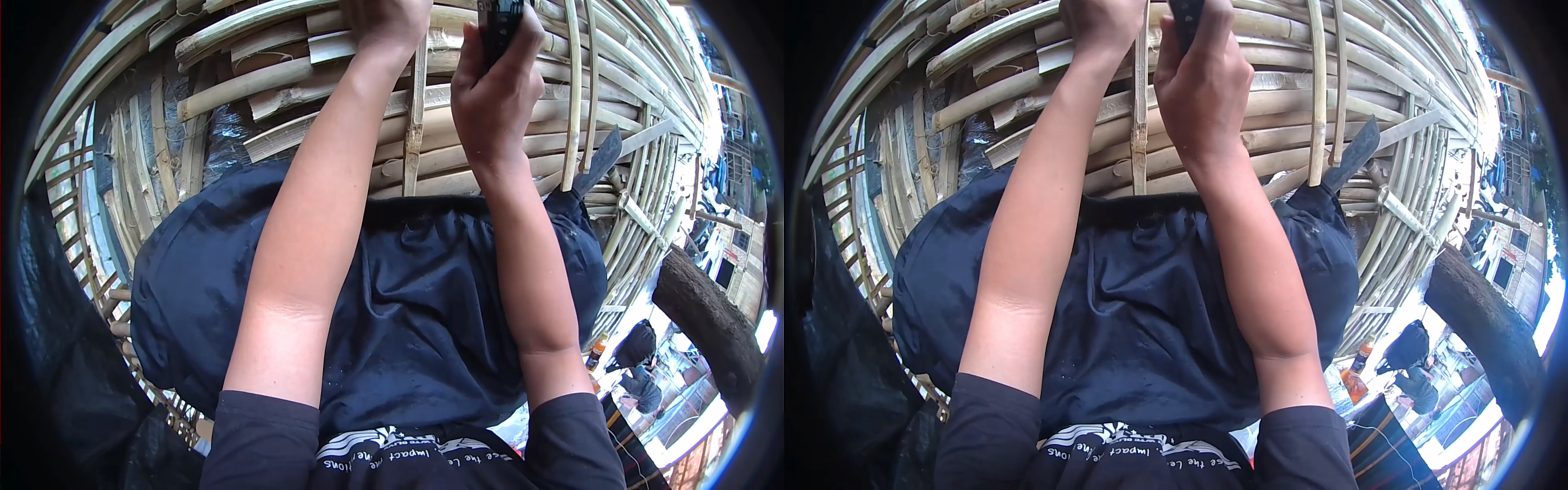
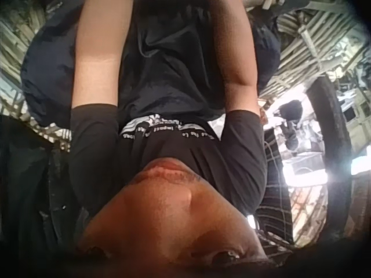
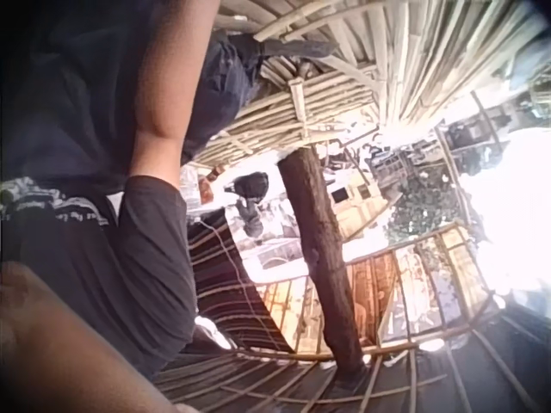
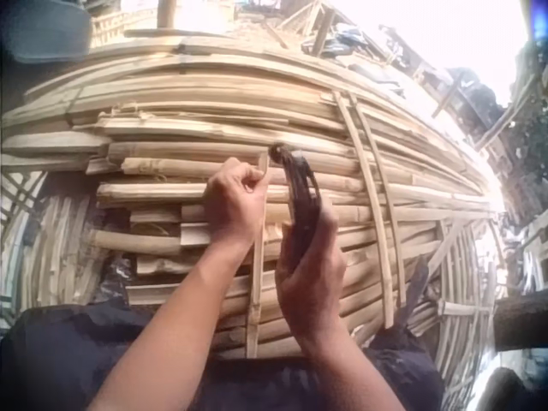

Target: The person splits a bamboo strip into thinner pieces using a small hammer and their hands while sitting among a pile of bamboo materials.

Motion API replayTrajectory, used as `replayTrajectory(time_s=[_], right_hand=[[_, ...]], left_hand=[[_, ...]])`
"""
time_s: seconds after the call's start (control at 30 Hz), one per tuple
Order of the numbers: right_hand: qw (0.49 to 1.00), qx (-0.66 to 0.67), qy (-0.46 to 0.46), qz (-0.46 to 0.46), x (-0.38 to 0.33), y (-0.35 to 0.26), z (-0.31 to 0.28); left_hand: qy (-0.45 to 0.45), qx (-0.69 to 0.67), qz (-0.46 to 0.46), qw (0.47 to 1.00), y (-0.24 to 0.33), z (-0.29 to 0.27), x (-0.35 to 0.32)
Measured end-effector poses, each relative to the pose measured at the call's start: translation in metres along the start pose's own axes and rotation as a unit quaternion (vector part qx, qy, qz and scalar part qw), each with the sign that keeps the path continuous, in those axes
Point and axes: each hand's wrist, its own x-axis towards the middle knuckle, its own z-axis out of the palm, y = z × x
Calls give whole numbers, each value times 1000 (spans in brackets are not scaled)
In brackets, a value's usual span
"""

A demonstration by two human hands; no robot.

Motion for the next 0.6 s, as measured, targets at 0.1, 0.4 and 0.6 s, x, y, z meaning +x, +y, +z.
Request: replayTrajectory(time_s=[0.1, 0.4, 0.6], right_hand=[[997, 4, -69, 20, 1, 12, 3], [1000, -3, 3, 21, -1, -4, -3], [999, -27, -9, 44, -3, -2, -1]], left_hand=[[-7, 26, -8, 1000, -1, 2, 0], [-20, 16, -22, 999, 6, -2, 2], [-18, 11, -31, 999, 6, -1, 1]])
